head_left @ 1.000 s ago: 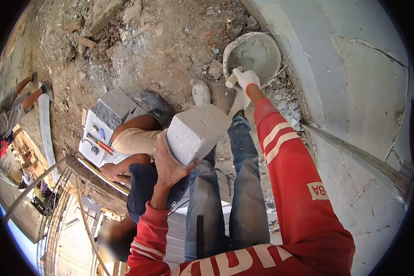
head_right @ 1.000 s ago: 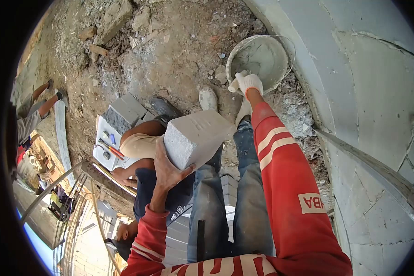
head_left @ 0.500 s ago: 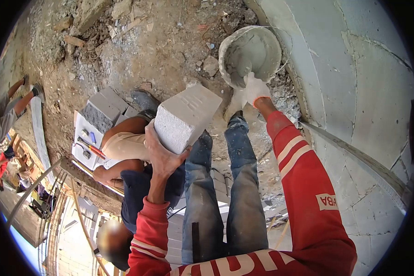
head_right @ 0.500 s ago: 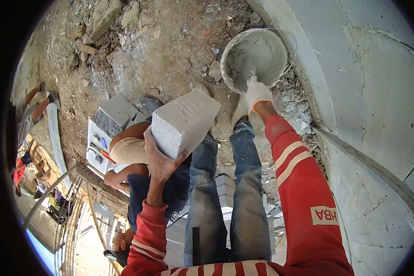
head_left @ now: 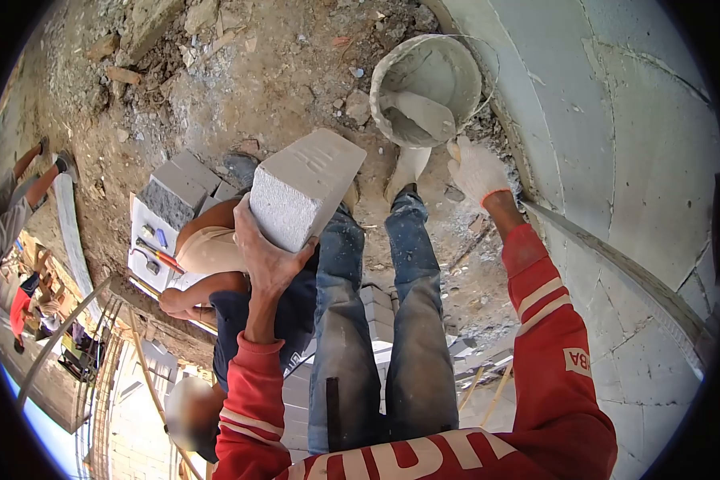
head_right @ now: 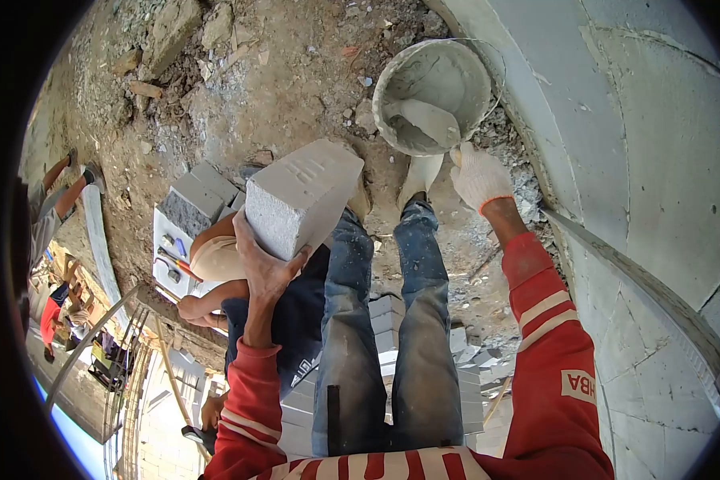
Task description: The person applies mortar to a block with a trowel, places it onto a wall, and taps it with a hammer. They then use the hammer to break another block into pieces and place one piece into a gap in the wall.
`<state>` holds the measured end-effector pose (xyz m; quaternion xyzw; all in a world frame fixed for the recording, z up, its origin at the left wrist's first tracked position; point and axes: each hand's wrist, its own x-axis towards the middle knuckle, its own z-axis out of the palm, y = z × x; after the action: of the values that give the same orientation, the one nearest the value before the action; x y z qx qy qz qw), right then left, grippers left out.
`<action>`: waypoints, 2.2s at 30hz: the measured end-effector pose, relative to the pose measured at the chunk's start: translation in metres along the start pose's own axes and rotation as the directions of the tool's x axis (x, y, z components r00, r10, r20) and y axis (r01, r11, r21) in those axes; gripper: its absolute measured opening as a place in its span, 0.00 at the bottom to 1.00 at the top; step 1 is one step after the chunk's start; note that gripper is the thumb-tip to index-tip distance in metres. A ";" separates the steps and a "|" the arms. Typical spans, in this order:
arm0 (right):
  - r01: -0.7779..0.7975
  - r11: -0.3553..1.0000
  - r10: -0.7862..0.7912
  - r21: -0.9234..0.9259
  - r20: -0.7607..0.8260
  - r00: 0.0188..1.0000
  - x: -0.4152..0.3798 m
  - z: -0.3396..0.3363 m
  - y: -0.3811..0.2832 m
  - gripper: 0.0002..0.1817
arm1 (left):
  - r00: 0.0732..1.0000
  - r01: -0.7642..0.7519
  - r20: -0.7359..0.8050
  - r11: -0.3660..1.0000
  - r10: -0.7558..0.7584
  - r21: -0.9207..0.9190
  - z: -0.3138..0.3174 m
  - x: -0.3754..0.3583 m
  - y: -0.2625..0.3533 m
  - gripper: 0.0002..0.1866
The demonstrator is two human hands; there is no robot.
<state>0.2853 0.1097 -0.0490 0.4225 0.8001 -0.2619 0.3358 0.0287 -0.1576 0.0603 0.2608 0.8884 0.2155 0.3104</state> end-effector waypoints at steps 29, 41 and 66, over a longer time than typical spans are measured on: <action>-0.182 0.980 0.172 -0.080 -0.122 0.978 -0.038 0.143 -0.017 0.24 | 0.995 0.095 -0.038 0.995 -0.096 -0.022 0.010 0.016 0.014 0.56; -0.171 0.771 0.139 0.613 0.100 0.985 -0.096 0.071 0.032 0.25 | 0.990 0.132 -0.029 0.987 -0.135 -0.095 0.018 0.011 0.013 0.57; 0.634 0.657 -0.257 -0.407 0.670 0.696 0.126 0.039 0.000 0.11 | 0.998 0.034 -0.058 0.995 -0.029 0.091 0.022 -0.008 0.008 0.56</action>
<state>0.2446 0.1455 -0.1694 -0.0274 0.7859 -0.1772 0.5918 0.0514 -0.1512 0.0524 0.2547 0.9097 0.1769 0.2761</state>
